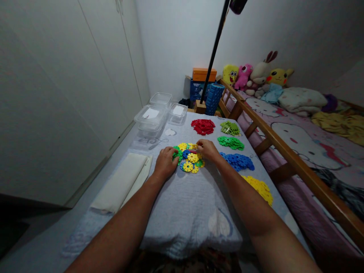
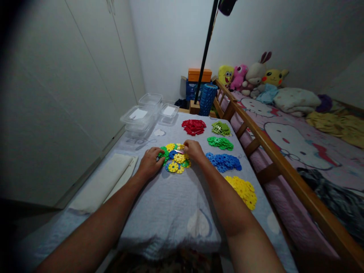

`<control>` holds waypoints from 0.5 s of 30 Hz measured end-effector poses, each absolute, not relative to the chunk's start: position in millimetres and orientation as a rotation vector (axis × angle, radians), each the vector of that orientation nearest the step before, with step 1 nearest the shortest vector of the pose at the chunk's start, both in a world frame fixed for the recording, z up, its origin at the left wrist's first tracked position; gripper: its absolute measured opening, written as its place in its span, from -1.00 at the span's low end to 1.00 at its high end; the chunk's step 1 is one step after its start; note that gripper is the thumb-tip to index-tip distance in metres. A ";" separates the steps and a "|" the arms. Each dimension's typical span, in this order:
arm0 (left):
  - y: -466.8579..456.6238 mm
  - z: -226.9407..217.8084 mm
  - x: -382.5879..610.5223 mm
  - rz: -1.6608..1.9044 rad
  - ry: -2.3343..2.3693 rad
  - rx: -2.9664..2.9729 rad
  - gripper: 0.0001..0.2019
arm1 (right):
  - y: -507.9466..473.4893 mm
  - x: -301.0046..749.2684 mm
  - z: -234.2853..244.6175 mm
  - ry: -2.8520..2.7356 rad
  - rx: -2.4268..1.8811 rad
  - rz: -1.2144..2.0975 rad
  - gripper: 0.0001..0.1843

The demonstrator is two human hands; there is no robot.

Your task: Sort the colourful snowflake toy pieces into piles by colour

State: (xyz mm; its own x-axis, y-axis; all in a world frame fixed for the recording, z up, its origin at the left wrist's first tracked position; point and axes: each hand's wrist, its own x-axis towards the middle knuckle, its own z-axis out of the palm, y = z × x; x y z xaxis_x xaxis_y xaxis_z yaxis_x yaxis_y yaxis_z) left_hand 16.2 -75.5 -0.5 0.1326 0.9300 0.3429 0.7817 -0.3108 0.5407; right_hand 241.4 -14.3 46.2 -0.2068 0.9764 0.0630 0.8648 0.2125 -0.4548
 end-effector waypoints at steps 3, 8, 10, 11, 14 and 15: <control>-75.6 -0.9 15.8 0.934 1.666 2.188 -0.80 | -18.7 261.9 51.2 -2.004 -1.673 0.445 -0.76; -78.4 2.1 16.0 0.942 1.656 2.214 -0.74 | -45.9 316.9 65.9 -1.780 -1.588 0.685 -0.81; -80.3 3.0 17.3 0.938 1.619 2.245 -0.67 | -64.2 341.6 72.1 -1.707 -1.595 0.768 -0.77; -81.5 2.9 18.5 0.937 1.593 2.266 -0.62 | -74.2 353.4 74.8 -1.668 -1.611 0.803 -0.74; -86.1 1.1 23.8 0.876 1.560 2.324 -0.40 | -103.8 384.5 80.7 -1.589 -1.654 0.895 -0.68; -87.8 0.1 25.8 0.841 1.553 2.343 -0.32 | -112.8 393.0 82.0 -1.583 -1.669 0.908 -0.68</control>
State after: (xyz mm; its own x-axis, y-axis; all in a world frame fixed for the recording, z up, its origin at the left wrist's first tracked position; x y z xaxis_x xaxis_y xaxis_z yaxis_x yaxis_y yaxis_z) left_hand 25.8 -87.8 0.1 0.2829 0.8953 0.3440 0.7774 -0.4241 0.4645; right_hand 393.0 -112.8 82.0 0.0286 0.9986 -0.0456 0.5435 -0.0538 -0.8377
